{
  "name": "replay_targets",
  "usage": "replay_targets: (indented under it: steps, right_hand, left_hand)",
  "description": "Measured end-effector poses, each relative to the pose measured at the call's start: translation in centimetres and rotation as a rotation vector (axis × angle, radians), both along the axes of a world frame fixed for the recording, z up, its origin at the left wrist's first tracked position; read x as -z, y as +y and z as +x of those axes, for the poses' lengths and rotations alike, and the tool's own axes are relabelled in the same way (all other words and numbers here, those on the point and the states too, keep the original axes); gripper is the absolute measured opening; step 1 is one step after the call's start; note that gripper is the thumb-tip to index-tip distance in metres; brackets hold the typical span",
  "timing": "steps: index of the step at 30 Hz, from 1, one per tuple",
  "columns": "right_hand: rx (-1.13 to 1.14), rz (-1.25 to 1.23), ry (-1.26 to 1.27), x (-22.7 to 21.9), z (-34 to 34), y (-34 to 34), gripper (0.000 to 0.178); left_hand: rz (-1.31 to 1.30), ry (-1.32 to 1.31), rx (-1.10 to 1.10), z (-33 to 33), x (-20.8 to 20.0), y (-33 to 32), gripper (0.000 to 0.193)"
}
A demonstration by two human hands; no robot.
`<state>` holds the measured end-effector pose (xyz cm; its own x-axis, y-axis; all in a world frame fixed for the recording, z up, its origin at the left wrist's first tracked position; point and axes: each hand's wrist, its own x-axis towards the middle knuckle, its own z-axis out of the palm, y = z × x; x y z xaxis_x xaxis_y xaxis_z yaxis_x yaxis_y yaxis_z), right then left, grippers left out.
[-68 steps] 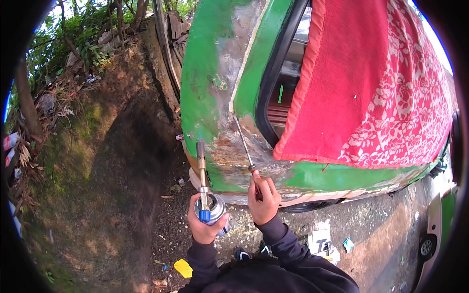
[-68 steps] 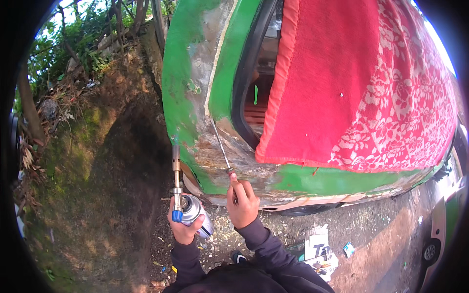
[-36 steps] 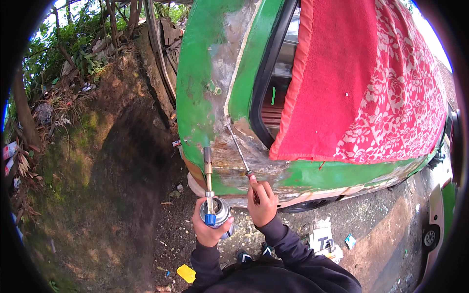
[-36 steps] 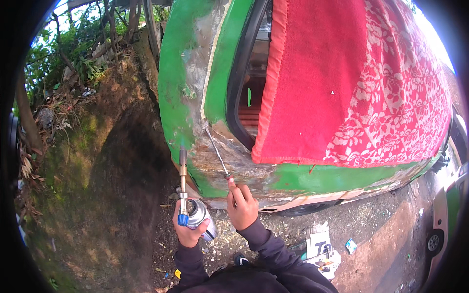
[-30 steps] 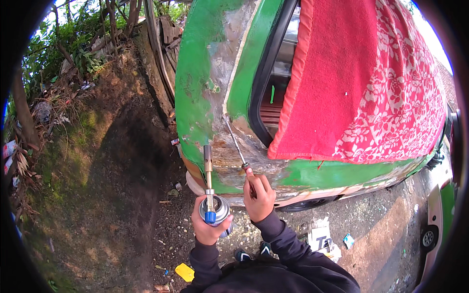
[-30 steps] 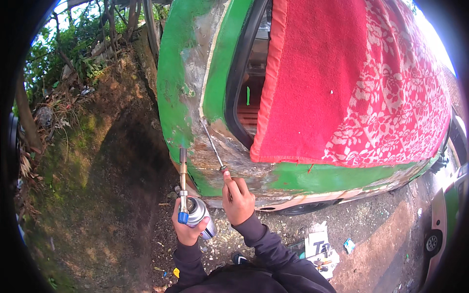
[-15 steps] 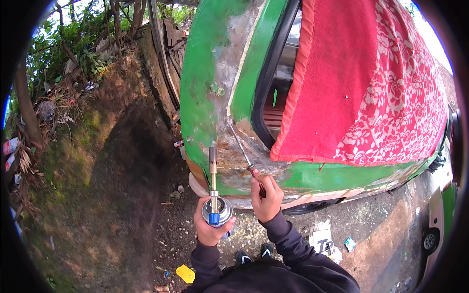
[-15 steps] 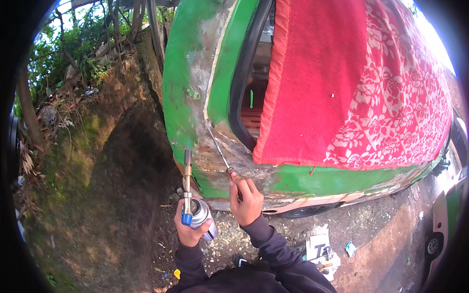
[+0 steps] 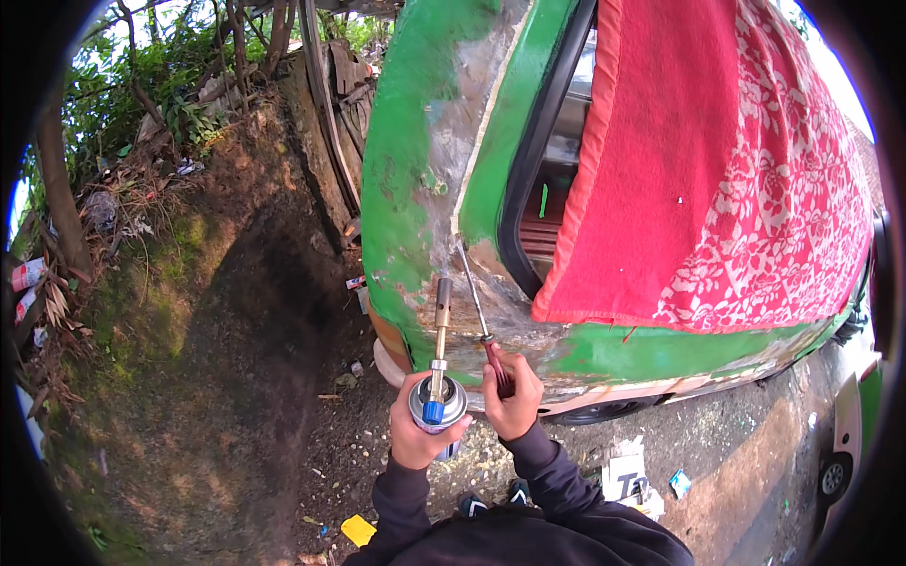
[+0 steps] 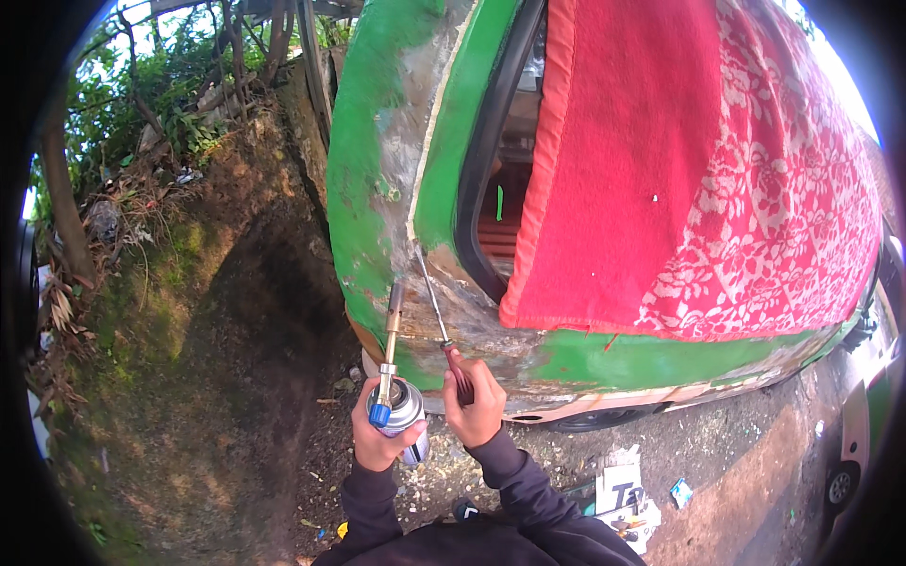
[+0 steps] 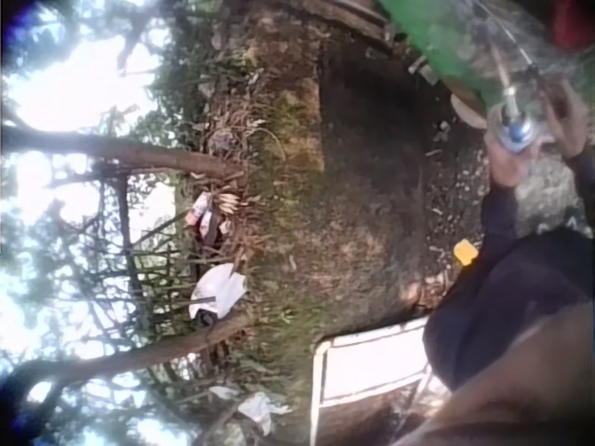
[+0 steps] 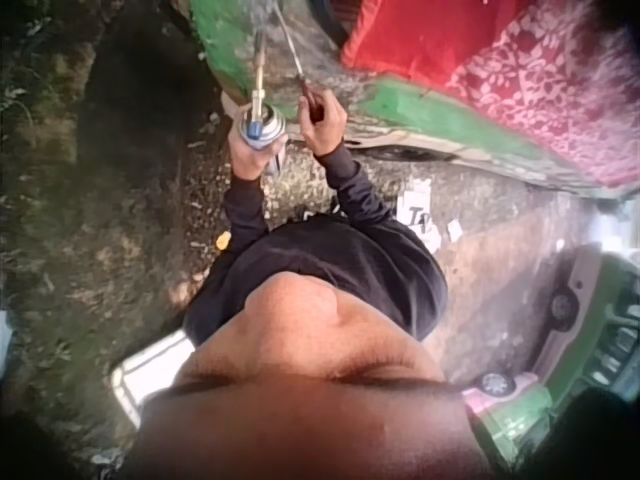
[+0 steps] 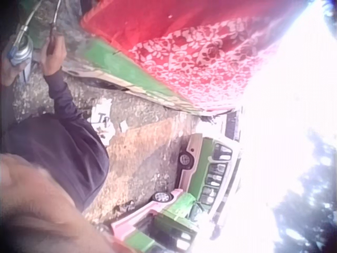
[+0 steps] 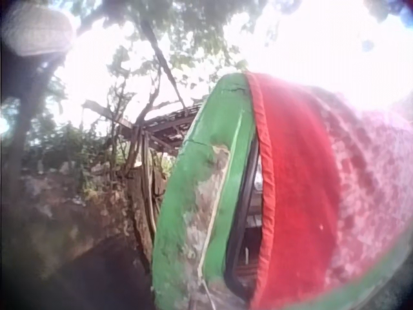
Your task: The person ignites a handheld blowtorch and directs the flame at a green car panel while using a metal scraper to remove material from the heated surface. The person repeatedly applies heat and scrapes the same area on the car's side panel.
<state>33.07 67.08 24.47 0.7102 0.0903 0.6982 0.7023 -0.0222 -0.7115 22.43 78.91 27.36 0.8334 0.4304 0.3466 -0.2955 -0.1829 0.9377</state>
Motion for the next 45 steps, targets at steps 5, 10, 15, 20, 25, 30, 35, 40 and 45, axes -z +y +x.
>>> replay_targets:
  steps: [5, 10, 15, 20, 25, 30, 35, 40, 45]
  right_hand:
    - [-0.007, 0.041, 0.081, 0.4, 0.3, 0.1, 0.019]
    - [0.009, 0.028, 0.016, -0.4, 0.5, 0.2, 0.018]
    - [0.032, 0.033, -0.092, -0.5, 1.2, 0.5, 0.021]
    - [0.031, -0.019, -0.033, -0.8, 0.9, 1.5, 0.016]
    - [0.062, 0.029, -0.091, -0.4, 0.7, 1.9, 0.015]
    - [0.077, 0.007, -0.067, -1.0, 0.5, 1.8, 0.014]
    - [0.063, -0.001, -0.043, -1.8, -0.1, 1.8, 0.014]
    - [0.078, -0.011, 0.001, -1.9, -0.7, 1.2, 0.012]
    - [0.049, -0.014, -0.012, -3.6, -0.3, 1.7, 0.010]
  left_hand:
    - [0.015, -0.034, 0.037, 0.7, 0.2, 0.3, 0.063]
    - [0.043, -0.048, 0.054, 0.9, 0.0, 0.3, 0.064]
    - [0.071, -0.104, -0.052, 0.6, 0.3, 0.6, 0.065]
    - [-0.046, -0.190, -0.121, 0.1, 1.2, 1.7, 0.063]
    - [-0.006, -0.182, -0.183, -0.5, 1.6, 2.4, 0.062]
    - [-0.055, -0.145, -0.177, -1.0, 1.7, 1.5, 0.060]
    - [-0.067, -0.113, -0.154, -1.0, 1.8, 1.1, 0.060]
    - [-0.061, -0.121, -0.140, -1.4, 1.6, 0.4, 0.060]
    - [-0.061, -0.115, -0.158, -1.5, 2.1, 0.2, 0.060]
